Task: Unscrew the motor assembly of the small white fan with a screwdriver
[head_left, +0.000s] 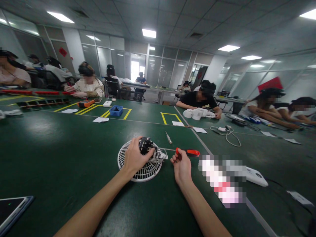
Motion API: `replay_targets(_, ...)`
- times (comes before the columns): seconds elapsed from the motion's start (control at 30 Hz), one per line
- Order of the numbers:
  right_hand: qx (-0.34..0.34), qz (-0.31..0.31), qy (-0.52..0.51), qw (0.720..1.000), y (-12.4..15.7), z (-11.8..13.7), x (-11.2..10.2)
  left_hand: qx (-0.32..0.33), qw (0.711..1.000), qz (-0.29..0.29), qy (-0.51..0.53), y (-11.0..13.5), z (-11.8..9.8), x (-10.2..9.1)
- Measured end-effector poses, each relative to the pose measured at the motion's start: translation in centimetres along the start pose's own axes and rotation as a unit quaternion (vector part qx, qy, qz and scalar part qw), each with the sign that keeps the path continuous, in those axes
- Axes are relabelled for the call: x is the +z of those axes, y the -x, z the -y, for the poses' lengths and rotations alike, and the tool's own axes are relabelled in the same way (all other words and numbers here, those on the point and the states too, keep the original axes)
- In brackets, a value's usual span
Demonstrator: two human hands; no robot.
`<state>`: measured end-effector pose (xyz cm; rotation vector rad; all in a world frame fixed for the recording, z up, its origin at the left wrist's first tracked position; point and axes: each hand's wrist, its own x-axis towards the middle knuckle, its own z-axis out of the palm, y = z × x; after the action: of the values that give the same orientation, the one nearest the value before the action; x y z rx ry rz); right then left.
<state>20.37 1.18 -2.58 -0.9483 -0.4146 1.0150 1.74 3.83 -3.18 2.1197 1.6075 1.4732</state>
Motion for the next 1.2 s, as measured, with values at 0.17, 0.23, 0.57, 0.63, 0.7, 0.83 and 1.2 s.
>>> replay_targets(0.17, -0.006, 0.003, 0.026, 1.000, 0.02, 0.13, -0.08, 0.002, 1.000, 0.002, 0.004, 0.03, 0.10, 0.01)
replay_targets(0.23, -0.011, 0.000, 0.033, 0.999, 0.07, 0.22, -0.09, 0.003, 1.000, 0.003, 0.005, 0.04, 0.10, -0.02)
replay_targets(0.57, 0.055, 0.025, -0.015, 0.998, -0.10, 1.00, -0.39, -0.017, 0.999, 0.018, 0.022, -0.02, 0.10, -0.18)
replay_targets(0.63, 0.041, 0.035, -0.018, 0.998, -0.08, 0.92, -0.45, -0.018, 0.999, 0.015, 0.023, -0.03, 0.13, -0.11)
replay_targets(0.7, 0.031, 0.032, -0.004, 0.999, -0.12, 0.77, -0.43, -0.018, 0.999, 0.015, 0.022, -0.02, 0.14, -0.07)
replay_targets(0.83, 0.024, 0.007, 0.019, 1.000, -0.27, 0.57, -0.28, -0.021, 0.999, 0.018, 0.019, -0.01, 0.14, -0.09)
replay_targets(1.2, 0.000, 0.003, 0.046, 0.999, -0.38, 0.66, -0.50, -0.028, 0.999, 0.020, 0.024, -0.05, 0.06, -0.12)
